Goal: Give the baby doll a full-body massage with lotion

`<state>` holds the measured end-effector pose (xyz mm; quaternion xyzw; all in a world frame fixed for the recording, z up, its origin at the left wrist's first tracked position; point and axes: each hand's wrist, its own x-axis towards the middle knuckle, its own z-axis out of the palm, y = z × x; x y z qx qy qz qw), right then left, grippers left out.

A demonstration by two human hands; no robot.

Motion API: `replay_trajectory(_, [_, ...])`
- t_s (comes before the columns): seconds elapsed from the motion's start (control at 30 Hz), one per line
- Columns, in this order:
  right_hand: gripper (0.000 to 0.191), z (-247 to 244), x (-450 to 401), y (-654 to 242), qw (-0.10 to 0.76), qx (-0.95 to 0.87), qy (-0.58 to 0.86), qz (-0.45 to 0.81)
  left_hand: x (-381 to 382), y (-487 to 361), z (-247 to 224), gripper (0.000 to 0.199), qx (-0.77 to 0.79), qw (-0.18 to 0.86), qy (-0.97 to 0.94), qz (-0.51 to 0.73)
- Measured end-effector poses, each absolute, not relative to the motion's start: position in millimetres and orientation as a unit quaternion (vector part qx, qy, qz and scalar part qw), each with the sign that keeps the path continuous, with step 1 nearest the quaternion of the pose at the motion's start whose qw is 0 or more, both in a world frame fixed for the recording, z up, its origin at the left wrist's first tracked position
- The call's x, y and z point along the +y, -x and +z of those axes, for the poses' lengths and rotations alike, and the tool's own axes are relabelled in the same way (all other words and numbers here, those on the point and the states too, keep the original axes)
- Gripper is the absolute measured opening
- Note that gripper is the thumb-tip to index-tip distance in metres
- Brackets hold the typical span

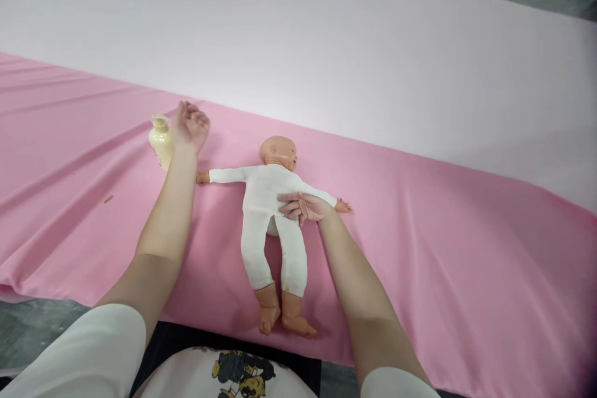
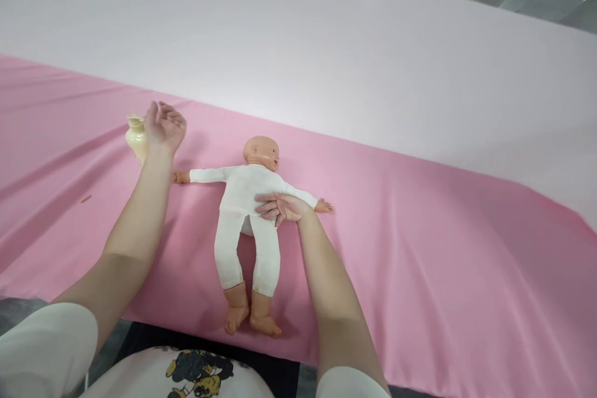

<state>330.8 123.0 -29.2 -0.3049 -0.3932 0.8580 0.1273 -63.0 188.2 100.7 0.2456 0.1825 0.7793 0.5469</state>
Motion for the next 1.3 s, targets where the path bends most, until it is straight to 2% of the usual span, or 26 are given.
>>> replay_trajectory(0.1, [0.048, -29, 123, -330, 0.125, -0.397, 0.309, 0.855, 194, 89, 100, 0.038, 0.155, 0.5, -0.144, 0.84])
replay_trajectory(0.23, [0.046, -26, 122, -330, 0.126, -0.402, 0.296, 0.857, 199, 98, 98, 0.043, 0.127, 0.496, -0.093, 0.854])
replay_trajectory(0.6, [0.045, -6, 114, -326, 0.143, -0.44, 0.283, 0.84, 183, 73, 108, 0.047, 0.17, 0.521, -0.108, 0.83])
replay_trajectory(0.73, [0.042, 23, 102, -302, 0.233, -0.498, 0.252, 0.796, 172, 36, 119, 0.052, 0.216, 0.558, -0.18, 0.781])
replay_trajectory(0.83, [0.045, 41, 84, -262, 0.356, -0.527, 0.294, 0.713, 155, -20, 118, 0.051, 0.283, 0.568, -0.274, 0.723])
replay_trajectory(0.93, [0.06, 44, 63, -226, 0.463, -0.582, 0.34, 0.576, 124, -81, 99, 0.04, 0.347, 0.498, -0.412, 0.679])
replay_trajectory(1.0, [0.064, 40, 52, -214, 0.497, -0.625, 0.35, 0.49, 100, -111, 81, 0.036, 0.371, 0.427, -0.517, 0.643])
replay_trajectory(1.07, [0.062, 32, 48, -209, 0.521, -0.637, 0.385, 0.419, 81, -129, 64, 0.041, 0.34, 0.375, -0.632, 0.587])
replay_trajectory(1.2, [0.06, 14, 67, -205, 0.558, -0.611, 0.464, 0.317, 69, -145, 40, 0.058, 0.282, 0.395, -0.701, 0.523])
replay_trajectory(1.3, [0.062, 5, 100, -198, 0.583, -0.554, 0.545, 0.237, 85, -156, 34, 0.061, 0.28, 0.404, -0.728, 0.478])
